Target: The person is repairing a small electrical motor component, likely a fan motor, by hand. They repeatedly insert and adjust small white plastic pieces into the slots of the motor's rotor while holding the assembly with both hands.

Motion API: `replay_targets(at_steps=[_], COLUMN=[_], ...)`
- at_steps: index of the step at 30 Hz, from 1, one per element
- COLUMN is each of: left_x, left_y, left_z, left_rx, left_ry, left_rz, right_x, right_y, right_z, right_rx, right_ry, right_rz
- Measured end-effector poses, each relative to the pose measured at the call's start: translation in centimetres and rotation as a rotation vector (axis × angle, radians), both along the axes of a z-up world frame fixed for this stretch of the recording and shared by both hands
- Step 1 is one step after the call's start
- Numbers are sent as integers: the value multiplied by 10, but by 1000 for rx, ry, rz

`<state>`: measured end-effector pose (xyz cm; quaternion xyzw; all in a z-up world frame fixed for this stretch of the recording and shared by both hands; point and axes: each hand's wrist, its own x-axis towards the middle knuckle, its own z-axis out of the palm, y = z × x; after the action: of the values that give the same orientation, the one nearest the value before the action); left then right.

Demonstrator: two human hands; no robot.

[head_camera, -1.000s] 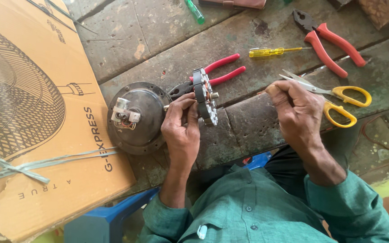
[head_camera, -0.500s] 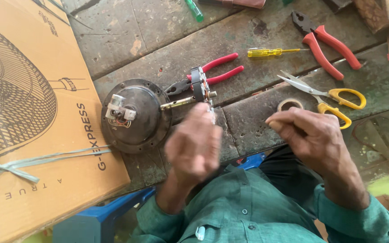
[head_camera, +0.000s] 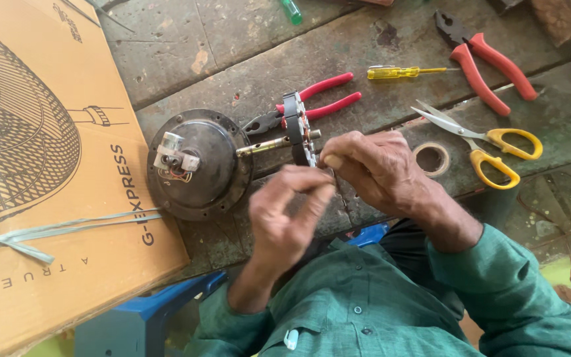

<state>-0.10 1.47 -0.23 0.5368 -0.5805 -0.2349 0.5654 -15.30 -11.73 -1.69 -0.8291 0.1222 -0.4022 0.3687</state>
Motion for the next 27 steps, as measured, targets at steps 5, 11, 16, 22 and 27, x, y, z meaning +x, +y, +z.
replay_targets(at_steps=[5, 11, 16, 22, 27], left_x=[18, 22, 22, 26, 26], left_y=[2, 1, 5, 0, -10], left_z=[2, -5, -8, -9, -18], left_rx=[177, 182, 181, 203, 191], left_ry=[544, 659, 583, 590, 664], left_rz=[75, 72, 63, 117, 140], right_x=[11, 15, 15, 15, 21], right_y=[7, 16, 17, 14, 21], right_z=[0, -1, -3, -5, -8], right_rx=[-72, -103, -114, -127, -110], right_ry=[-37, -81, -99, -81, -104], right_rz=[-119, -181, -184, -170, -268])
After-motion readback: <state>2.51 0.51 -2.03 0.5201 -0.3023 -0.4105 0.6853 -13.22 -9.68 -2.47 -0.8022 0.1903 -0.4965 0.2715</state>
